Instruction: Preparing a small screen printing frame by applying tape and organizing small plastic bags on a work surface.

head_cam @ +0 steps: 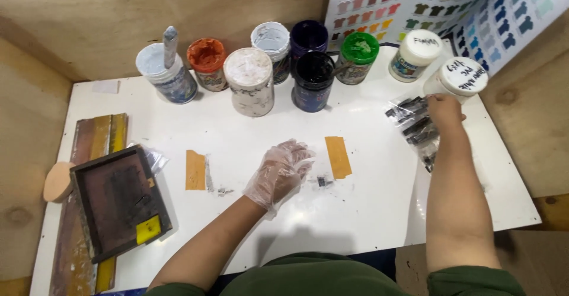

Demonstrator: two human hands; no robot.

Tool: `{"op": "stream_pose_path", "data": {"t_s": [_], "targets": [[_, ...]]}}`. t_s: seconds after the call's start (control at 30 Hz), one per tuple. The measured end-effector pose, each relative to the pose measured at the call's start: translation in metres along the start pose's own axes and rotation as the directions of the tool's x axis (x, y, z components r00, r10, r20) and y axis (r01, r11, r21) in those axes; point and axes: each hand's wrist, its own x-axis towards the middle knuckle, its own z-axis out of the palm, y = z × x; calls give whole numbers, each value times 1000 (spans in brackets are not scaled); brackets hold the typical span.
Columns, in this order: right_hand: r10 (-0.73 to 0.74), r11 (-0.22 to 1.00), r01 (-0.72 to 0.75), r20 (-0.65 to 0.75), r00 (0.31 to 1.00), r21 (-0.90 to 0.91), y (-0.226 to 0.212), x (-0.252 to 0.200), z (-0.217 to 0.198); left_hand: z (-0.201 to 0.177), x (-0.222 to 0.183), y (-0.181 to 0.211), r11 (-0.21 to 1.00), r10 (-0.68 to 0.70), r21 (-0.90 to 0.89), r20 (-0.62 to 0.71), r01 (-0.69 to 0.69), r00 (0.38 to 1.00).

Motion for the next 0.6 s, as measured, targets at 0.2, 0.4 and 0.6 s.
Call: {"op": "stream_pose_path", "data": {"t_s": [0.2, 0.4, 0.6], "targets": [[298, 947, -275, 139, 944, -166, -21, 3, -8, -3, -26, -24, 959, -91, -275, -68, 69, 994], [284, 934, -243, 133, 949, -261, -37, -22, -11, -12, -35, -26, 956, -138, -271, -91, 108, 986], [-149, 958, 46, -352, 924, -284, -23, -45, 5, -72, -48, -7, 834, -292, -503, -50, 228, 955]]}}
